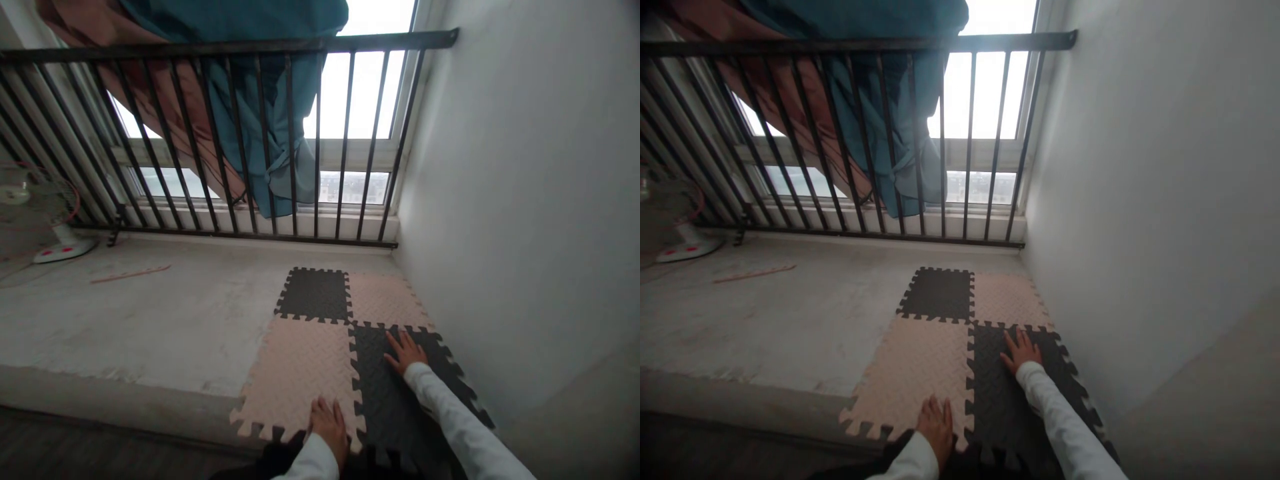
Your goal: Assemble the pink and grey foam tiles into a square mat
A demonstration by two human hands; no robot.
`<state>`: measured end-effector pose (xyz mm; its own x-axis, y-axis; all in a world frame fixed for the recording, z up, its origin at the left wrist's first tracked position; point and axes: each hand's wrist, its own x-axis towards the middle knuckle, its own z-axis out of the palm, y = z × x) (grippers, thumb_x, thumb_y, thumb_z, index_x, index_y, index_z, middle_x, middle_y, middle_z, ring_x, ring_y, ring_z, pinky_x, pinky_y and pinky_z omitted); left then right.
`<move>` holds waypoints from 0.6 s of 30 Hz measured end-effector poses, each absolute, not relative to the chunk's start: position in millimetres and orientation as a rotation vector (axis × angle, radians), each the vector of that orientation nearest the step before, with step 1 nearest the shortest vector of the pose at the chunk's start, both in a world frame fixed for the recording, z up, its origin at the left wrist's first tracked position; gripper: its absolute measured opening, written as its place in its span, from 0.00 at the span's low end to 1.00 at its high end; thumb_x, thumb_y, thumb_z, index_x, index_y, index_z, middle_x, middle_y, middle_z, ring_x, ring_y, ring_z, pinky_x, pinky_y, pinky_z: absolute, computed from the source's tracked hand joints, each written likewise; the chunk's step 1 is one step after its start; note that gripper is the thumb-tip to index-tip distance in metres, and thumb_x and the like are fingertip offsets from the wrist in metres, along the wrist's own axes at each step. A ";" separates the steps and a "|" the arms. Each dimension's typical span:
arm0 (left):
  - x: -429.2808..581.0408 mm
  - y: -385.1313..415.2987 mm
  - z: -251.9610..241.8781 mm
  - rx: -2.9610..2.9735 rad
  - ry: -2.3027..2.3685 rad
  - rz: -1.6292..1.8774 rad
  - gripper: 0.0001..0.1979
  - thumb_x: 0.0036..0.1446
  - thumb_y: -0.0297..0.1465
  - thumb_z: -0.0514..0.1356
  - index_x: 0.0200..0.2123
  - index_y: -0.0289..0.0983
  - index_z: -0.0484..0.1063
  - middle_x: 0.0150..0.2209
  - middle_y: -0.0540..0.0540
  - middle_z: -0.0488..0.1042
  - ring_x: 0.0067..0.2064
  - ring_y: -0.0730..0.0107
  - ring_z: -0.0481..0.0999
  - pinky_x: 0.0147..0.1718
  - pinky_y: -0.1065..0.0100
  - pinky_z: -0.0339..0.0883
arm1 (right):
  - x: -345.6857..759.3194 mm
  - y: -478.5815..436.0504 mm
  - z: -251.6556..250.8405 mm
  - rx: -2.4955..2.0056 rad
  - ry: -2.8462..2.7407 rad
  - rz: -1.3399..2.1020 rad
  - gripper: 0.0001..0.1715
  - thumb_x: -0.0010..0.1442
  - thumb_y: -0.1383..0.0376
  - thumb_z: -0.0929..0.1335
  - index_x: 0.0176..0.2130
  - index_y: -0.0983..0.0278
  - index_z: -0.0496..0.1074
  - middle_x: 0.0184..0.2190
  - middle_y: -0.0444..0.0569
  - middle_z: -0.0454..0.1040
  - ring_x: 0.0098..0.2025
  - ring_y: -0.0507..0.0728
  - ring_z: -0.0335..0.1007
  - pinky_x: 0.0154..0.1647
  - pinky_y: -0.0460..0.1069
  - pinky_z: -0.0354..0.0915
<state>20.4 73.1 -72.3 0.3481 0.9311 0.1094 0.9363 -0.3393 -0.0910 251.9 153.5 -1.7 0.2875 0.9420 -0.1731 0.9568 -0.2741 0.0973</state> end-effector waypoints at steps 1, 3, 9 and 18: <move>16.2 73.0 -73.9 -2.434 -1.690 -0.158 0.21 0.48 0.36 0.56 0.46 0.33 0.67 0.44 0.31 0.69 0.46 0.46 0.67 0.41 0.49 0.60 | 251.2 168.4 -6.3 2.391 1.726 -0.147 0.34 0.54 0.51 0.56 0.58 0.52 0.43 0.62 0.49 0.38 0.61 0.61 0.33 0.54 0.62 0.44; 5.8 74.4 -77.4 -2.387 -1.637 -0.321 0.19 0.46 0.35 0.58 0.43 0.33 0.70 0.42 0.33 0.72 0.44 0.49 0.69 0.39 0.53 0.63 | 243.8 194.2 -16.0 2.405 1.717 -0.208 0.35 0.54 0.48 0.54 0.58 0.50 0.40 0.62 0.49 0.35 0.61 0.63 0.32 0.54 0.65 0.42; -25.8 80.7 -89.7 -2.284 -1.409 -0.585 0.10 0.46 0.29 0.57 0.34 0.36 0.74 0.35 0.38 0.75 0.37 0.58 0.74 0.30 0.63 0.68 | 211.3 241.3 -28.3 2.184 1.967 -0.284 0.25 0.57 0.52 0.49 0.55 0.39 0.39 0.62 0.39 0.32 0.61 0.66 0.27 0.48 0.75 0.35; -95.9 117.9 47.0 -2.301 -1.183 -0.784 0.20 0.45 0.21 0.45 0.34 0.43 0.71 0.27 0.52 0.77 0.23 0.74 0.73 0.20 0.76 0.67 | 212.2 240.7 -27.9 2.219 2.069 -0.237 0.23 0.57 0.51 0.50 0.54 0.38 0.45 0.61 0.39 0.39 0.60 0.68 0.27 0.44 0.77 0.31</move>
